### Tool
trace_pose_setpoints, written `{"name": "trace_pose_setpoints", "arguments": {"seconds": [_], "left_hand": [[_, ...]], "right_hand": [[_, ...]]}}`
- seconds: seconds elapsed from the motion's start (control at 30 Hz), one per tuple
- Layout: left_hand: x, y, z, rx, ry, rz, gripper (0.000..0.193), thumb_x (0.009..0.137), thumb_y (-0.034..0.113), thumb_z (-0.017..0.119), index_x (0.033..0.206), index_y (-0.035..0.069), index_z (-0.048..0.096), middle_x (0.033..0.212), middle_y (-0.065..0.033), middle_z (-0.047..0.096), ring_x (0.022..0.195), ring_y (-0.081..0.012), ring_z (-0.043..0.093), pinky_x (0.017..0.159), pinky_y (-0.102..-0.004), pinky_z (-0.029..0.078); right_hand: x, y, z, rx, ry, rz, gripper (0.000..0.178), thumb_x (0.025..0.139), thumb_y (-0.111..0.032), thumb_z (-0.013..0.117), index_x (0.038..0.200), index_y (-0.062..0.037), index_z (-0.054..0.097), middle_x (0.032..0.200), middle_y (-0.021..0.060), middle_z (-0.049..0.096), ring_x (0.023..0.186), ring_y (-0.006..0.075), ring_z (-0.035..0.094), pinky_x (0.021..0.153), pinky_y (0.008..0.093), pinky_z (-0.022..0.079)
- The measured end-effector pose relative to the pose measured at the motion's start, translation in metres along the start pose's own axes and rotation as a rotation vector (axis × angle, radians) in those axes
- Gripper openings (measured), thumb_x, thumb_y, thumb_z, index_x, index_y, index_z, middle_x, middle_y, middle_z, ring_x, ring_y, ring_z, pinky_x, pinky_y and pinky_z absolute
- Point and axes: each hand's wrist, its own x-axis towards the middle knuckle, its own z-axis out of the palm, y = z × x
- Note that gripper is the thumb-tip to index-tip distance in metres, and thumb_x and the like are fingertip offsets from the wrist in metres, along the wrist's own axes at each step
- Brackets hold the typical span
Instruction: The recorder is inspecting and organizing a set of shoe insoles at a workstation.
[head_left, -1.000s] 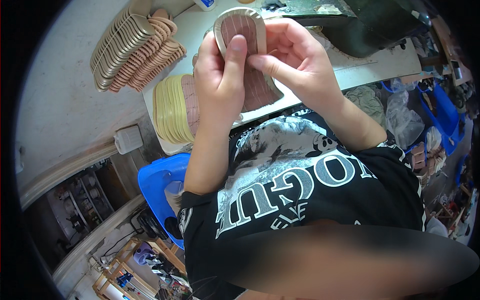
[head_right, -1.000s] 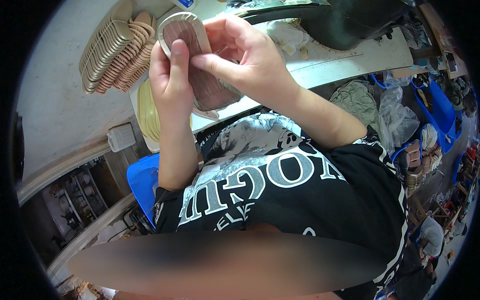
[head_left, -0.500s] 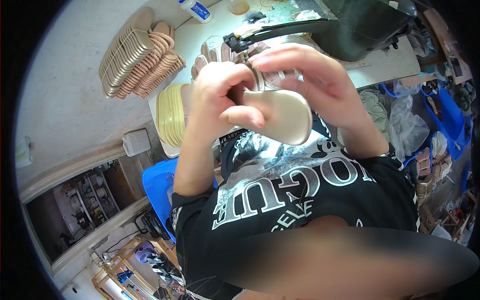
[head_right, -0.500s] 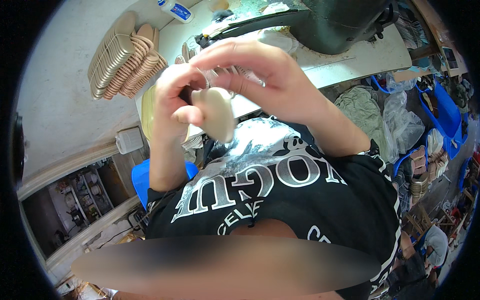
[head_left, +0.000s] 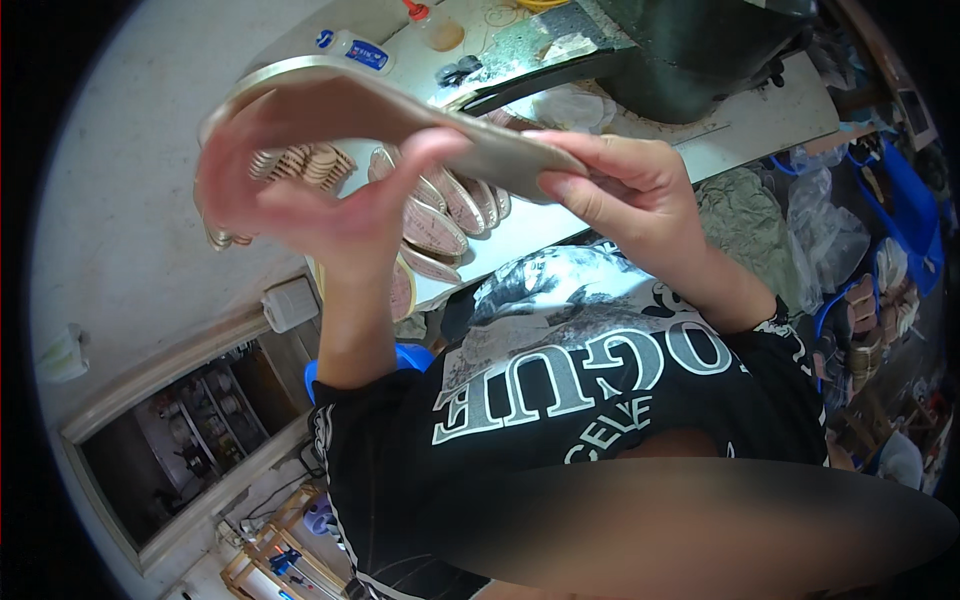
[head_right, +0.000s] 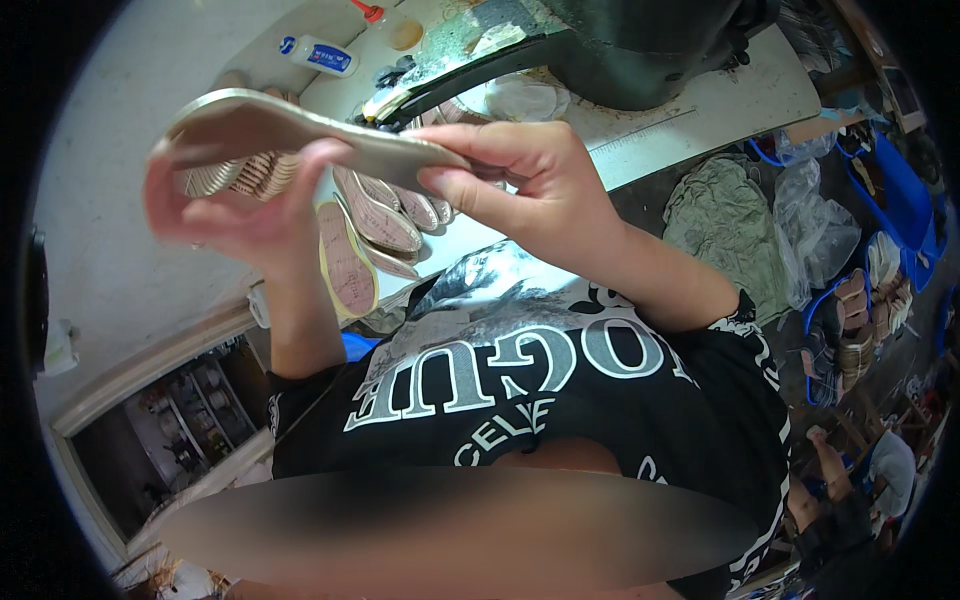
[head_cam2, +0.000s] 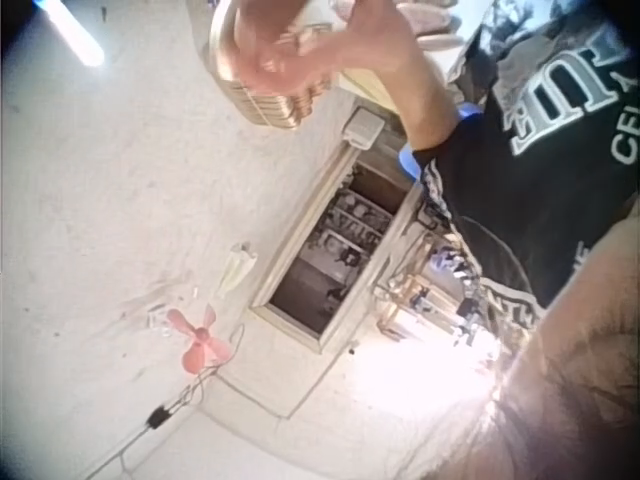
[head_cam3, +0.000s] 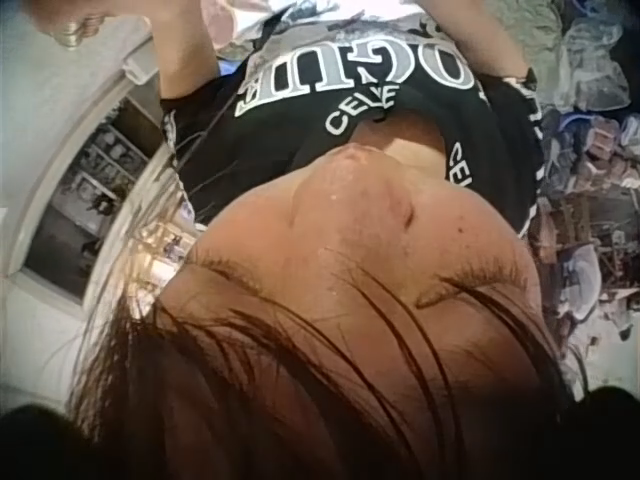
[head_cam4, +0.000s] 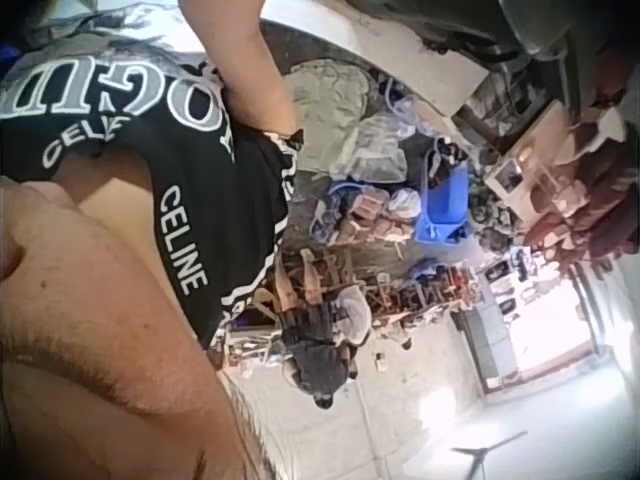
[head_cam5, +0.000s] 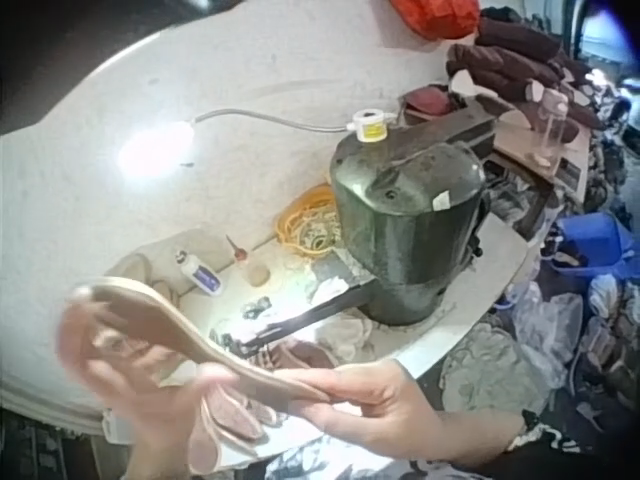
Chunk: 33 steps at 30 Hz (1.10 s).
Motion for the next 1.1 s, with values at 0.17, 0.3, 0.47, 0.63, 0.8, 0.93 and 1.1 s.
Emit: {"name": "trace_pose_setpoints", "arguments": {"seconds": [0.17, 0.3, 0.47, 0.63, 0.8, 0.93, 1.1], "left_hand": [[-0.028, 0.026, 0.03, -1.093, 0.381, -0.817, 0.068, 0.079, 0.063, 0.059, 0.111, 0.003, 0.046, 0.101, -0.007, 0.051, 0.104, -0.019, 0.049, 0.091, -0.0335, 0.04], [-0.041, 0.046, 0.035, -1.664, 0.379, -1.235, 0.068, 0.081, 0.072, 0.045, 0.099, 0.007, 0.046, 0.08, -0.0035, 0.043, 0.073, -0.015, 0.043, 0.066, -0.0264, 0.04], [-0.067, 0.017, 0.034, -1.639, 0.296, -1.248, 0.057, 0.087, 0.066, 0.043, 0.087, 0.009, 0.047, 0.064, 0.0015, 0.038, 0.049, -0.0081, 0.034, 0.045, -0.0212, 0.03], [-0.082, -0.021, 0.021, -1.593, 0.294, -1.24, 0.049, 0.093, 0.056, 0.043, 0.081, 0.009, 0.045, 0.057, 0.0041, 0.037, 0.044, -0.004, 0.034, 0.038, -0.0194, 0.026], [-0.101, -0.056, 0.016, -1.668, 0.344, -1.255, 0.05, 0.093, 0.056, 0.043, 0.087, 0.006, 0.049, 0.058, 0.0016, 0.038, 0.044, -0.0055, 0.033, 0.041, -0.0189, 0.029], [-0.105, -0.085, 0.005, -1.612, 0.395, -1.318, 0.047, 0.094, 0.053, 0.045, 0.088, 0.007, 0.049, 0.058, 0.0018, 0.038, 0.045, -0.0048, 0.031, 0.042, -0.0184, 0.028], [-0.111, -0.104, 0.001, -1.515, 0.41, -1.356, 0.044, 0.094, 0.051, 0.047, 0.087, 0.007, 0.047, 0.061, 0.0031, 0.038, 0.047, -0.004, 0.029, 0.042, -0.0197, 0.024]], "right_hand": [[0.023, 0.008, 0.016, -0.161, 0.096, -0.329, 0.032, 0.084, -0.004, 0.066, 0.116, -0.0031, 0.064, 0.094, 0.0073, 0.063, 0.083, 0.0111, 0.057, 0.069, 0.0234, 0.045], [0.018, 0.016, 0.042, -0.393, 0.031, -0.343, 0.027, 0.083, -0.006, 0.066, 0.11, -0.002, 0.066, 0.095, 0.0086, 0.058, 0.089, 0.0196, 0.054, 0.079, 0.0305, 0.044], [0.025, 0.037, 0.066, -0.176, 0.057, -0.039, 0.017, 0.086, -0.009, 0.065, 0.1, -0.0003, 0.068, 0.084, 0.0028, 0.061, 0.081, 0.01, 0.054, 0.076, 0.0243, 0.043], [0.05, 0.049, 0.098, 0.211, -0.032, 0.312, 0.02, 0.085, -0.012, 0.069, 0.098, 0.0014, 0.065, 0.09, 0.0024, 0.065, 0.082, 0.0057, 0.058, 0.076, 0.02, 0.045], [0.08, 0.061, 0.121, 0.259, -0.135, 0.486, 0.02, 0.084, -0.016, 0.07, 0.095, -0.0011, 0.063, 0.088, 0.0006, 0.064, 0.08, 0.0043, 0.057, 0.073, 0.0188, 0.044], [0.107, 0.064, 0.139, 0.289, -0.266, 0.554, 0.016, 0.088, -0.017, 0.065, 0.09, -0.0029, 0.059, 0.085, -0.0023, 0.06, 0.079, 0.003, 0.053, 0.074, 0.0187, 0.041], [0.115, 0.067, 0.159, 0.183, -0.259, 0.328, 0.015, 0.094, -0.016, 0.056, 0.099, -0.0035, 0.049, 0.091, -0.0017, 0.052, 0.086, 0.0042, 0.047, 0.076, 0.0205, 0.039]]}}
